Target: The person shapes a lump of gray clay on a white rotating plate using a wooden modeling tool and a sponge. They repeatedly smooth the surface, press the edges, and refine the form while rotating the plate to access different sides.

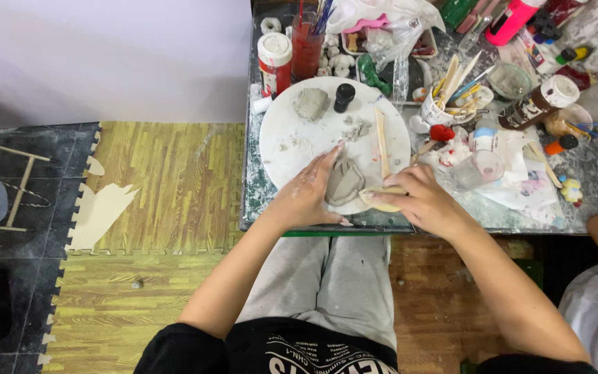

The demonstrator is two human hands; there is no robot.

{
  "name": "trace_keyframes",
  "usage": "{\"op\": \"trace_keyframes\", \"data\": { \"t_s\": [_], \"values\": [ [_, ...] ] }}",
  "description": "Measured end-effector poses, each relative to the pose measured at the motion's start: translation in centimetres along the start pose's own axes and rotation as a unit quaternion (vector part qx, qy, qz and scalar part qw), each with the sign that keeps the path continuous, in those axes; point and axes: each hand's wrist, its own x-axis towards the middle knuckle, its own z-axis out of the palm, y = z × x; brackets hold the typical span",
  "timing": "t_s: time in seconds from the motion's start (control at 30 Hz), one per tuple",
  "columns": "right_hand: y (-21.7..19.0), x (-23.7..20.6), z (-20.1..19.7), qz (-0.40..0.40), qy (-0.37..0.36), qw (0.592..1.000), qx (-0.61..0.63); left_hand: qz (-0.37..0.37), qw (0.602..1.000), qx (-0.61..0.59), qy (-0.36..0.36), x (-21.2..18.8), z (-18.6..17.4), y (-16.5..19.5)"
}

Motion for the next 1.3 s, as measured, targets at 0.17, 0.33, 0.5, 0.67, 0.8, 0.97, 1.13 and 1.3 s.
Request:
{"op": "trace_keyframes", "data": {
  "t_s": [0.17, 0.33, 0.5, 0.67, 0.8, 0.97, 1.13, 1.3],
  "values": [
    [-0.9, 0.1, 0.4, -0.027, 0.011, 1.0, 0.009, 0.016, 1.0, 0.019, 0.016, 0.1, 0.1, 0.1],
    [-0.9, 0.2, 0.2, 0.011, 0.05, 0.998, 0.038, 0.023, 0.999, 0.018, 0.019, 0.2, 0.3, 0.0],
    [-2.2, 0.6, 0.2, -0.017, 0.025, 0.999, 0.011, 0.021, 0.998, -0.06, 0.015, -0.1, 0.0, 0.1],
    [-4.8, -0.3, -1.6, 0.096, 0.102, 0.985, 0.104, 0.062, 0.996, 0.002, 0.07, -1.0, 0.0, -0.4],
    [-8.0, 0.7, 1.3, 0.075, 0.115, 0.987, 0.082, 0.034, 0.987, 0.045, 0.153, -1.5, 3.1, 0.5],
    [-9.1, 0.4, 0.5, 0.195, 0.094, 0.974, 0.065, 0.028, 0.977, 0.102, 0.183, -2.1, 5.8, 0.9],
    [-10.0, 0.6, -0.4, 0.245, 0.125, 0.957, 0.095, 0.03, 0.969, 0.144, 0.199, -2.1, 7.2, 1.5],
    [-10.4, 1.2, 1.6, 0.227, 0.163, 0.96, -0.002, 0.034, 0.962, 0.177, 0.204, -1.9, 8.1, 1.5]
  ]
}}
